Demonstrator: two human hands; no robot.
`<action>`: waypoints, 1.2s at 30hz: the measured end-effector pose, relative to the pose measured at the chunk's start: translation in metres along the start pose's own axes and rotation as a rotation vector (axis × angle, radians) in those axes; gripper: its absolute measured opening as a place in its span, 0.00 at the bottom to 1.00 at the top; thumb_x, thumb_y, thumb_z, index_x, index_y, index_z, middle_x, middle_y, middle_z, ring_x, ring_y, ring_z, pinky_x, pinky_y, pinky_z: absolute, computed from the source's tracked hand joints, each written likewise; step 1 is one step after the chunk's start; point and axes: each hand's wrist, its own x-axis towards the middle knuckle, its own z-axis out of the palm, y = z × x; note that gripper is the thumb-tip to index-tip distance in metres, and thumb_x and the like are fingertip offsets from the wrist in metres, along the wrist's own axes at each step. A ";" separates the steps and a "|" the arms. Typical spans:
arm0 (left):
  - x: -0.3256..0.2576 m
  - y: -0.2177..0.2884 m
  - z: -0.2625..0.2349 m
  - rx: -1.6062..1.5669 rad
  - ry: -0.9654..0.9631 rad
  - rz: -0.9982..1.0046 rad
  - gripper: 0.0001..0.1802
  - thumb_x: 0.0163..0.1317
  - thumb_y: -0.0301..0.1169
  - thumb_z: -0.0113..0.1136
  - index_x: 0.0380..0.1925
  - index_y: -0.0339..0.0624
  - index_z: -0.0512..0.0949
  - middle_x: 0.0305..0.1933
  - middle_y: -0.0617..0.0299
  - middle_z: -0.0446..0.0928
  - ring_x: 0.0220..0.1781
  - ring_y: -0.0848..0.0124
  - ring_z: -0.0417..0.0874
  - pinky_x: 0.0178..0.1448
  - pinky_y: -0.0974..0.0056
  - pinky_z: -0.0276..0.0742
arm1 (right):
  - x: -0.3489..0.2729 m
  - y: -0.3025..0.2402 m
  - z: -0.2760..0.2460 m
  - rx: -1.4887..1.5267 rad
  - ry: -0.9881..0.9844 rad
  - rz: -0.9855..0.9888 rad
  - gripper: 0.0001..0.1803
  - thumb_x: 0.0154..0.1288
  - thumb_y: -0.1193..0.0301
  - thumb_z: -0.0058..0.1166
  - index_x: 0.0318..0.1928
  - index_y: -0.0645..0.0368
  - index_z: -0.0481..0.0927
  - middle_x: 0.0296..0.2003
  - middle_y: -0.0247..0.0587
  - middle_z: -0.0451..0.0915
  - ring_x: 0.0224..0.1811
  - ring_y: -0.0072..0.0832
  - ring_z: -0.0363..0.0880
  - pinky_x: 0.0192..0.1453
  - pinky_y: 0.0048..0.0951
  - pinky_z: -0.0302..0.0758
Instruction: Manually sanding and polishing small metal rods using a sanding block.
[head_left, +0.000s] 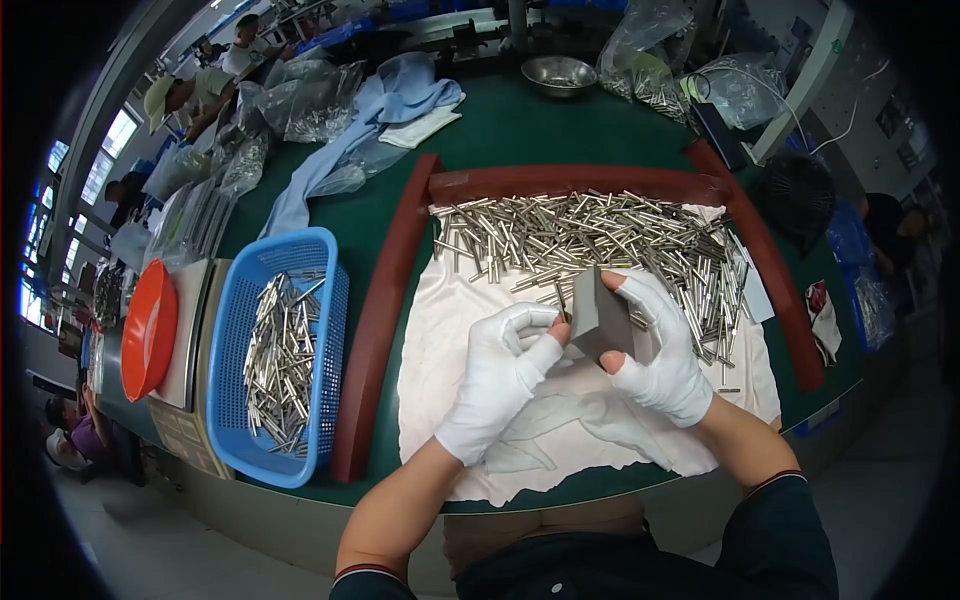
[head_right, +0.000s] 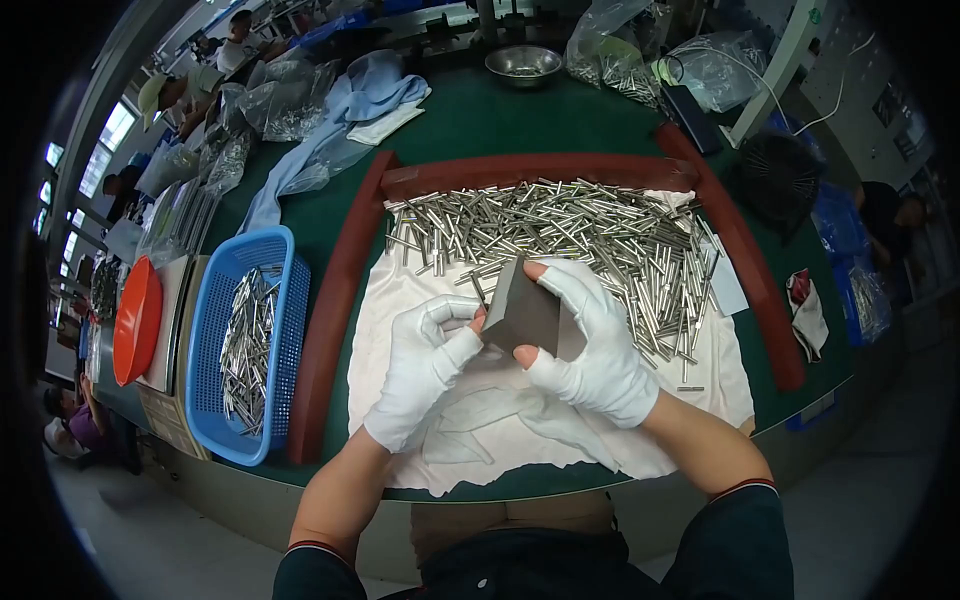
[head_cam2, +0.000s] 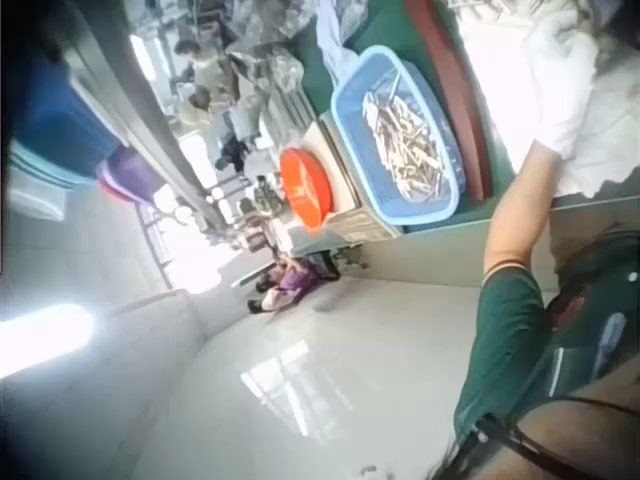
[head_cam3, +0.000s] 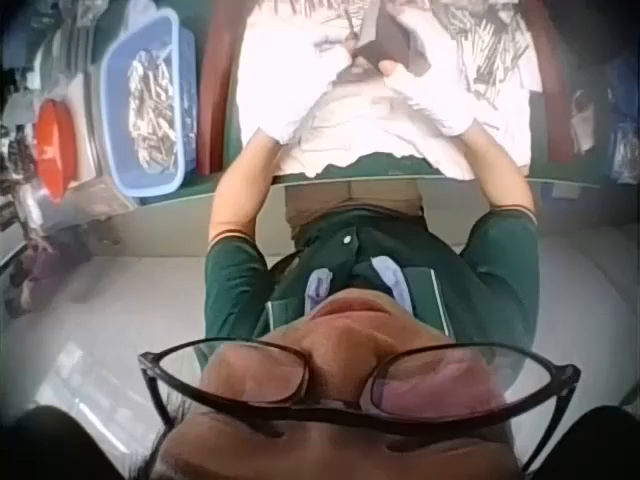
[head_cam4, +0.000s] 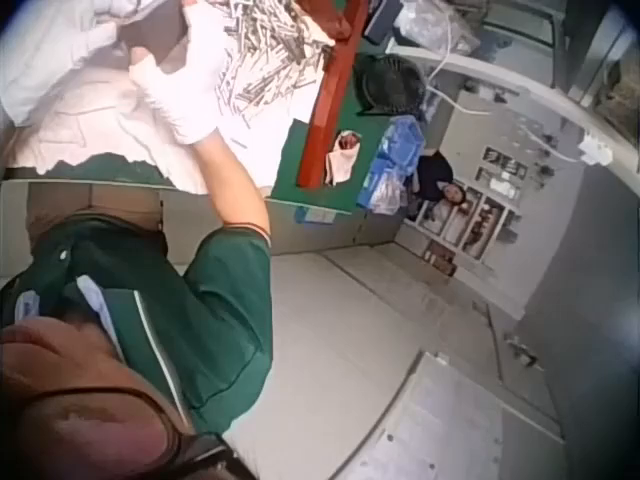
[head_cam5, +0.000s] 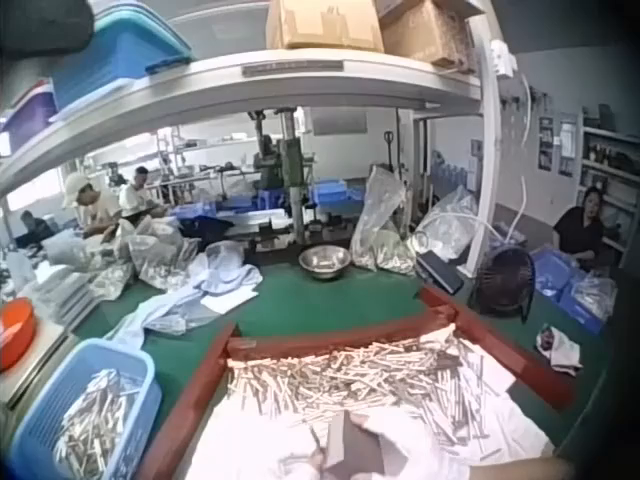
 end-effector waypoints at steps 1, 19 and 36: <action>0.001 -0.005 0.002 0.108 0.026 0.103 0.11 0.66 0.27 0.58 0.45 0.30 0.76 0.38 0.60 0.80 0.38 0.71 0.84 0.42 0.71 0.80 | -0.001 -0.001 -0.001 -0.030 -0.042 -0.069 0.38 0.50 0.61 0.67 0.60 0.63 0.70 0.54 0.50 0.72 0.55 0.43 0.74 0.59 0.36 0.72; -0.002 -0.002 0.006 0.009 0.017 0.171 0.10 0.65 0.26 0.60 0.42 0.28 0.77 0.37 0.60 0.80 0.37 0.76 0.82 0.42 0.72 0.78 | -0.002 0.000 0.008 -0.020 0.077 0.043 0.36 0.50 0.58 0.68 0.57 0.64 0.73 0.48 0.48 0.75 0.51 0.39 0.76 0.56 0.35 0.73; -0.011 -0.004 0.005 0.253 0.040 0.313 0.11 0.63 0.21 0.57 0.45 0.28 0.75 0.40 0.60 0.79 0.39 0.78 0.79 0.43 0.73 0.75 | -0.005 -0.001 0.008 -0.008 0.097 -0.009 0.38 0.50 0.57 0.68 0.58 0.64 0.71 0.51 0.50 0.73 0.51 0.40 0.75 0.58 0.35 0.71</action>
